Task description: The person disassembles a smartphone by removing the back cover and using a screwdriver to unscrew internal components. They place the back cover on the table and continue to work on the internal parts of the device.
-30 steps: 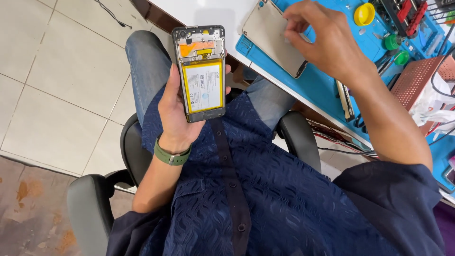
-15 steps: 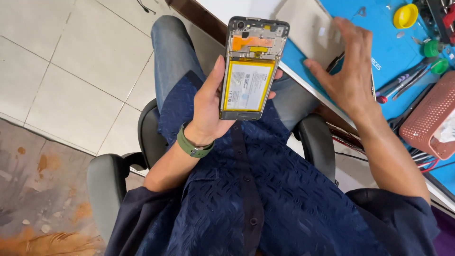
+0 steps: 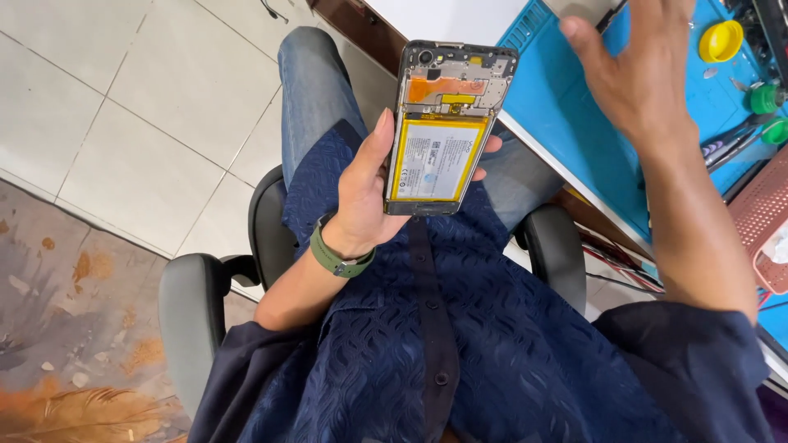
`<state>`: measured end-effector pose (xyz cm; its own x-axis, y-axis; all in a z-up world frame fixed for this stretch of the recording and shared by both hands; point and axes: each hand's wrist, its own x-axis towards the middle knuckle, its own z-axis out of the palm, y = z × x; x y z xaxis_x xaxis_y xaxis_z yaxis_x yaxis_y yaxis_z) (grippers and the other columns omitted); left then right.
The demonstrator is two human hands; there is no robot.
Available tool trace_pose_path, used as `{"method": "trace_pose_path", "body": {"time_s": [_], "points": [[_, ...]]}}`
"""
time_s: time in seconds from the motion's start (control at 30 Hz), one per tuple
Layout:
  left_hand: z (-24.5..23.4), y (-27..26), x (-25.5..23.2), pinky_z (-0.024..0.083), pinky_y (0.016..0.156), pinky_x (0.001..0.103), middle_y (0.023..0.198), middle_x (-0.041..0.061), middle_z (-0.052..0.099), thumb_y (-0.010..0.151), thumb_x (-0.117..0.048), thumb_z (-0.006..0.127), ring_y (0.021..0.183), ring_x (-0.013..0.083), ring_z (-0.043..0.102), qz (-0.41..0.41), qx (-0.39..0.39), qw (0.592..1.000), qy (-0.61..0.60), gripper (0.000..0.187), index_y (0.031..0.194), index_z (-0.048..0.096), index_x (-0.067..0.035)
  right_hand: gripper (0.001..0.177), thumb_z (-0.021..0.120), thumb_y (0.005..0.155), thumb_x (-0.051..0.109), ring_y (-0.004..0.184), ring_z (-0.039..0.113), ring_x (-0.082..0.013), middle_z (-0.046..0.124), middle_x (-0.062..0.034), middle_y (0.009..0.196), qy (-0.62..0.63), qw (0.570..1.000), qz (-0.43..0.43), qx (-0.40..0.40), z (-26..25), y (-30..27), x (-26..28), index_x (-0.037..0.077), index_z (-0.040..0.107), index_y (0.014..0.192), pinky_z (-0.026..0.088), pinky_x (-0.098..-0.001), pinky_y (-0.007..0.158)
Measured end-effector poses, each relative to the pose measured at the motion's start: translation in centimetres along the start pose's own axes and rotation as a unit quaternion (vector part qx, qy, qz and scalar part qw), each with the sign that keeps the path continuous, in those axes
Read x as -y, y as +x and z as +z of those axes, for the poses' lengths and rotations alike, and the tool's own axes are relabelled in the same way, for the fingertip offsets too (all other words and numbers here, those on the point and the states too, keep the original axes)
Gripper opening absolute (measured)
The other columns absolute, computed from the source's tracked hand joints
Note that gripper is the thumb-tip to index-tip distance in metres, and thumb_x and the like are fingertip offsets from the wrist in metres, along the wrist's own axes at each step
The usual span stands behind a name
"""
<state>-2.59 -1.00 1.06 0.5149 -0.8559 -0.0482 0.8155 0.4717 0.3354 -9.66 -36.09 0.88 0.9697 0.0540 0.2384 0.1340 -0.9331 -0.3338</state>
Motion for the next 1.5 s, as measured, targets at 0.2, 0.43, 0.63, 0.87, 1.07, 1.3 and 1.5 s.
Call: {"method": "trace_pose_path", "body": {"time_s": [0.2, 0.43, 0.63, 0.87, 1.07, 1.3, 1.5], "points": [[-0.5, 0.6, 0.1, 0.058, 0.120, 0.059, 0.172, 0.025, 0.055, 0.119, -0.059, 0.046, 0.150, 0.0495, 0.065, -0.003, -0.005, 1.000, -0.025, 0.075, 0.169, 0.051, -0.004, 0.022, 0.069, 0.136, 0.002, 0.125, 0.067, -0.0605, 0.070, -0.0386, 0.138, -0.018, 0.994, 0.004, -0.105, -3.4, -5.4, 6.0, -0.019, 0.069, 0.145, 0.038, -0.0679, 0.122], [-0.5, 1.4, 0.0, 0.057, 0.126, 0.059, 0.174, 0.022, 0.055, 0.123, -0.061, 0.046, 0.150, 0.0429, 0.065, 0.000, 0.062, 0.998, 0.029, 0.069, 0.170, 0.055, -0.011, 0.020, 0.078, 0.126, -0.007, 0.113, 0.058, -0.0487, 0.069, -0.0339, 0.129, -0.161, 0.967, 0.158, -0.118, -2.8, -14.4, 8.8, -0.018, 0.070, 0.140, 0.043, -0.0567, 0.097], [0.3, 1.6, 0.3, 0.058, 0.126, 0.060, 0.168, 0.025, 0.060, 0.125, -0.057, 0.048, 0.150, 0.0467, 0.066, -0.016, 0.091, 0.994, 0.053, 0.067, 0.166, 0.058, -0.006, 0.021, 0.081, 0.120, -0.006, 0.109, 0.055, -0.0456, 0.057, -0.0254, 0.121, -0.233, 0.936, 0.234, -0.117, -2.5, -16.2, 8.8, -0.010, 0.071, 0.137, 0.036, -0.0537, 0.093], [1.0, 1.3, 1.2, 0.060, 0.122, 0.059, 0.166, 0.026, 0.060, 0.124, -0.056, 0.046, 0.148, 0.0464, 0.067, -0.035, 0.097, 0.993, 0.064, 0.067, 0.165, 0.056, -0.003, 0.042, 0.055, 0.127, 0.019, 0.128, 0.064, -0.0622, 0.063, -0.0502, 0.136, 0.078, 0.972, 0.001, -0.222, -5.9, -4.3, 15.2, -0.021, 0.058, 0.141, 0.054, -0.0646, 0.105], [-0.1, 0.2, 2.5, 0.063, 0.116, 0.064, 0.151, 0.028, 0.068, 0.125, -0.046, 0.052, 0.135, 0.0448, 0.071, 0.001, 0.064, 0.998, 0.024, 0.059, 0.153, 0.063, 0.005, 0.038, 0.070, 0.118, 0.011, 0.119, 0.068, -0.0560, 0.070, -0.0413, 0.135, 0.200, 0.971, -0.056, -0.114, -5.6, 1.0, 16.6, -0.021, 0.064, 0.138, 0.052, -0.0625, 0.107], [1.3, -0.7, 1.2, 0.065, 0.112, 0.062, 0.149, 0.034, 0.067, 0.122, -0.051, 0.047, 0.135, 0.0479, 0.071, -0.008, 0.044, 0.997, 0.059, 0.068, 0.156, 0.058, 0.007, 0.026, 0.079, 0.114, -0.002, 0.108, 0.067, -0.0462, 0.072, -0.0350, 0.128, 0.246, 0.960, -0.062, -0.117, -4.4, 2.3, 16.6, -0.017, 0.070, 0.133, 0.047, -0.0538, 0.103], [1.5, -1.0, 2.0, 0.062, 0.113, 0.069, 0.150, 0.031, 0.067, 0.124, -0.047, 0.050, 0.136, 0.0531, 0.069, -0.018, 0.018, 0.999, -0.042, 0.062, 0.156, 0.059, 0.005, 0.021, 0.075, 0.115, -0.001, 0.103, 0.068, -0.0452, 0.075, -0.0357, 0.125, 0.244, 0.959, -0.080, -0.121, -3.7, 2.5, 16.2, -0.017, 0.071, 0.128, 0.047, -0.0540, 0.100]]}}
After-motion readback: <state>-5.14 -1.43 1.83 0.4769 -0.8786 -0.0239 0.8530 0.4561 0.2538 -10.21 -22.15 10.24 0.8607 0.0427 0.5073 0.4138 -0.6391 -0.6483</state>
